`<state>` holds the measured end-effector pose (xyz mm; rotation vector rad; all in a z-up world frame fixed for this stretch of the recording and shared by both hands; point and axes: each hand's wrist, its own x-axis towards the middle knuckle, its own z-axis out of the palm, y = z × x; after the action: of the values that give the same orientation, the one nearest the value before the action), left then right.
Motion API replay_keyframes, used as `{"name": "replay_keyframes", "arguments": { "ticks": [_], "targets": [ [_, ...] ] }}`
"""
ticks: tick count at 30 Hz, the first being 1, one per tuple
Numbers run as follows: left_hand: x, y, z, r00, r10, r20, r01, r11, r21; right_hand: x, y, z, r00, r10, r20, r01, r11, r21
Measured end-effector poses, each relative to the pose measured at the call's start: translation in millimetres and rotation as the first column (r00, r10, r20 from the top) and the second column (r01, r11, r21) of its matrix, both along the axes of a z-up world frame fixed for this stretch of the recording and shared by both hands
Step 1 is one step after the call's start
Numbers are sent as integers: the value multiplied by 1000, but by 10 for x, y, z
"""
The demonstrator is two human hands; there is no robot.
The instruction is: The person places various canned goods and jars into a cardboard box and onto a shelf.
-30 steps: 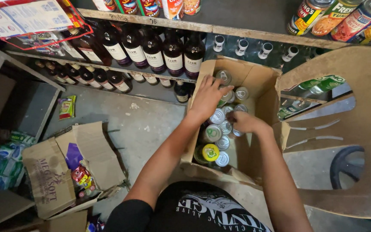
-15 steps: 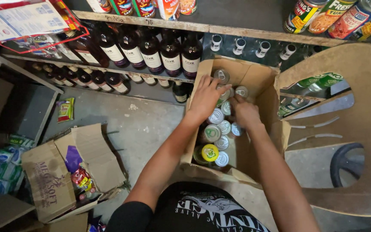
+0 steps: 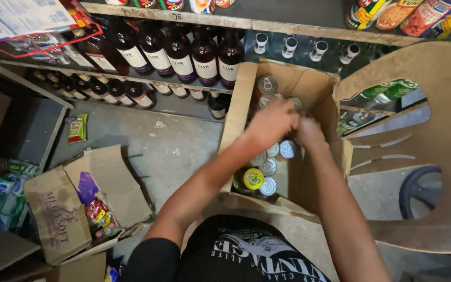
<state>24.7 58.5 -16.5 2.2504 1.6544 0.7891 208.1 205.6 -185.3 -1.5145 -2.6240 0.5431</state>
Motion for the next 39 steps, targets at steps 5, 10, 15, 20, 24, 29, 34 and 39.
{"name": "replay_keyframes", "arguments": {
  "ticks": [5, 10, 15, 20, 24, 29, 34, 39],
  "targets": [
    [468, 165, -514, 838, -150, -525, 28, 972, -233, 74, 174, -471, 998, -12, 66, 8, 998, 64],
    [664, 521, -1788, 759, -165, -630, -120, 915, -384, 83, -105, 88, 1000, -26, 2, 25, 972, 232],
    [626, 343, -1058, 681, -259, -685, -90, 899, -429, 134, -446, 160, 933, 267, 243, -202, 944, -261],
    [631, 569, -1541, 712, -180, -678, -160, 899, -407, 73, -444, 115, 900, 239, 364, -156, 958, -241],
    [523, 529, -1426, 722, -200, -663, -94, 920, -380, -1, -450, 364, 918, 200, 344, -182, 980, -85],
    [521, 431, -1229, 747, -168, -643, -56, 948, -313, 12, -463, 494, 973, 104, 207, -86, 992, -94],
    [500, 513, -1327, 756, 13, -655, -98, 991, -94, 62, -551, 733, 970, 202, 135, -188, 976, -110],
    [494, 453, -1236, 742, 66, -667, -82, 997, 7, 264, -684, 614, 959, 266, 102, -281, 941, 188]
  ]
}}
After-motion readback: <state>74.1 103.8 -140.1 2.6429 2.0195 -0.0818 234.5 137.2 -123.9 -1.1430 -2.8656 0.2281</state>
